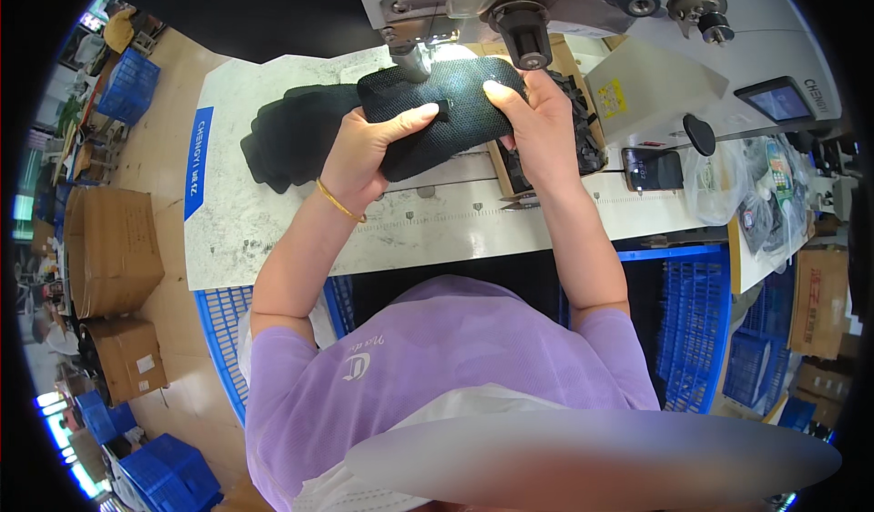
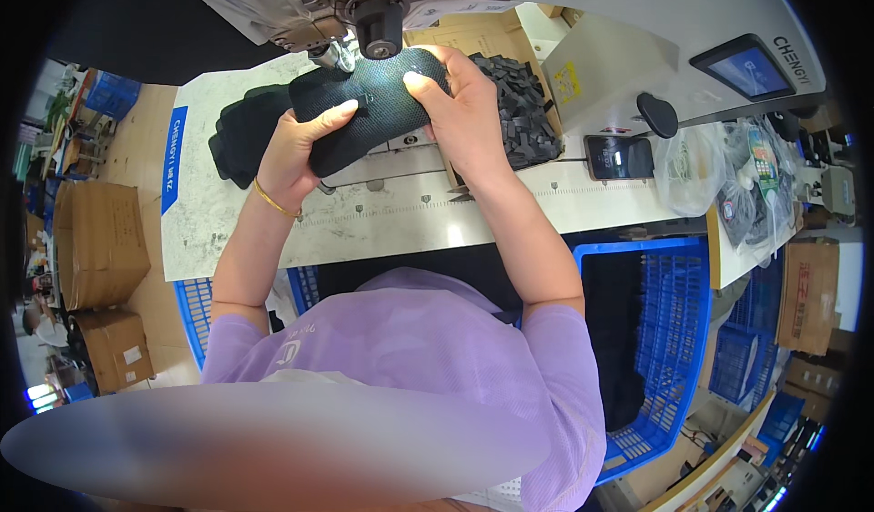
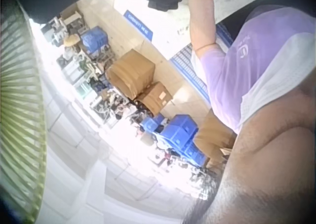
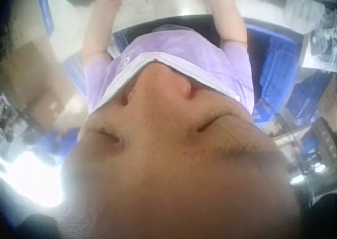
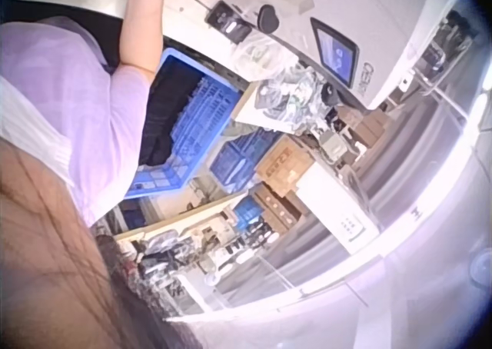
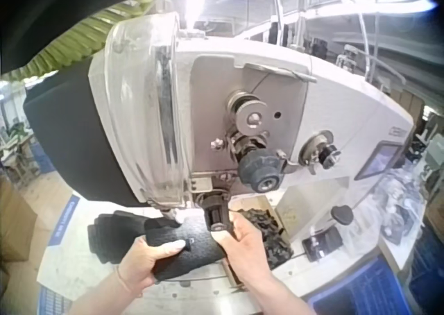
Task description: The person repeatedly attaches small tags onto black fabric pieces by stitching them with a sewing machine. The person then stacks the finished fabric pieces together by hand.
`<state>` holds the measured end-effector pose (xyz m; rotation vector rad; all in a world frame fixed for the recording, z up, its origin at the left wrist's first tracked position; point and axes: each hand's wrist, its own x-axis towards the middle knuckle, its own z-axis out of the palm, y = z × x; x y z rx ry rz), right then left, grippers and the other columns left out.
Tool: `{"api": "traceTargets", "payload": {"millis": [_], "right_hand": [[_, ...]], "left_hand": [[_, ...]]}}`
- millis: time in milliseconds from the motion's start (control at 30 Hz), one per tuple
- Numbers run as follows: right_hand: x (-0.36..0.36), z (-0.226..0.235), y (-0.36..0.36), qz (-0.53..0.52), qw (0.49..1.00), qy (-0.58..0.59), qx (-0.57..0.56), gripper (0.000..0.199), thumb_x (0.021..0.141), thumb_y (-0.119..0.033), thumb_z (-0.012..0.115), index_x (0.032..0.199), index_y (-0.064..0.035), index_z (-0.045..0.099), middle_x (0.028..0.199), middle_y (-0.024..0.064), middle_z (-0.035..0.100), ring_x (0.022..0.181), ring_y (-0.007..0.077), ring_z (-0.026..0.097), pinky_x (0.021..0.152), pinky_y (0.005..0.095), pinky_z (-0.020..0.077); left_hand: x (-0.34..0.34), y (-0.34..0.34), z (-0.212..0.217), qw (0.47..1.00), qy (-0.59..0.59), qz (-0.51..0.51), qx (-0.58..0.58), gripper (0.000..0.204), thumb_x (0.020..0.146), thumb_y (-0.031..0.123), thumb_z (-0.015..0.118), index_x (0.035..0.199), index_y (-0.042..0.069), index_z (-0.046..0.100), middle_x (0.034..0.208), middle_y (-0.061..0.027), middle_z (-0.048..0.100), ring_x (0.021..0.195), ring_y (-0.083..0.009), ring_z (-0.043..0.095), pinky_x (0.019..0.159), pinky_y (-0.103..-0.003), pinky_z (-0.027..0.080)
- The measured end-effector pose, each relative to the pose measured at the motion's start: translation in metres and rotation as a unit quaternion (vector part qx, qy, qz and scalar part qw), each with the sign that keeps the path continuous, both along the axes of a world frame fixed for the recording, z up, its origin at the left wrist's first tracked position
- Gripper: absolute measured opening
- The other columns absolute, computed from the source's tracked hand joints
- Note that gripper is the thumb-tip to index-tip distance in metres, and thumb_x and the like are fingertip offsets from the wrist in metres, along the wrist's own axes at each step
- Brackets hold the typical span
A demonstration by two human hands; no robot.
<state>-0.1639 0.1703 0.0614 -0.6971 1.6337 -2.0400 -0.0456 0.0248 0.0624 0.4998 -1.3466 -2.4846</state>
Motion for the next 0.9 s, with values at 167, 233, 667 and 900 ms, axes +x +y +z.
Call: {"api": "traceTargets", "payload": {"millis": [167,233,667,900], "right_hand": [[0.003,0.001,0.000,-0.001,1.000,0.001,0.000,0.024,0.087,-0.009,0.059,0.110,-0.0030,0.059,0.076,-0.0022,0.059,0.054,0.0010,0.046,0.042,0.0177,0.0345],[0.004,0.000,0.000,-0.007,1.000,-0.006,-0.008,0.025,0.087,-0.009,0.059,0.110,-0.0023,0.059,0.077,-0.0019,0.059,0.055,0.0018,0.048,0.043,0.0179,0.0362],[-0.022,0.009,-0.023,-0.044,0.991,0.088,0.091,0.027,0.085,-0.013,0.063,0.102,0.0065,0.057,0.067,0.0053,0.064,0.050,0.0077,0.054,0.046,0.0211,0.0418],[-0.022,0.000,-0.023,-0.031,0.995,0.078,0.054,0.028,0.085,-0.013,0.064,0.103,0.0070,0.056,0.071,0.0065,0.065,0.050,0.0075,0.055,0.047,0.0215,0.0431]], "left_hand": [[-0.002,0.004,0.002,0.999,-0.004,0.029,-0.024,0.023,0.076,-0.001,0.070,0.098,-0.005,0.063,0.094,-0.0121,0.067,0.082,-0.0178,0.066,0.074,-0.029,0.057],[-0.003,0.004,0.000,0.998,0.001,0.045,-0.048,0.021,0.075,-0.001,0.070,0.095,-0.004,0.065,0.092,-0.0116,0.067,0.081,-0.0171,0.066,0.072,-0.029,0.056],[-0.020,-0.019,0.018,0.991,-0.028,0.090,-0.099,0.011,0.075,0.000,0.070,0.086,0.000,0.067,0.084,-0.0064,0.066,0.073,-0.0135,0.063,0.064,-0.027,0.054],[-0.021,-0.022,0.017,0.991,-0.025,0.088,-0.101,0.010,0.076,-0.002,0.069,0.086,0.000,0.067,0.085,-0.0074,0.066,0.074,-0.0141,0.063,0.065,-0.026,0.054]]}}
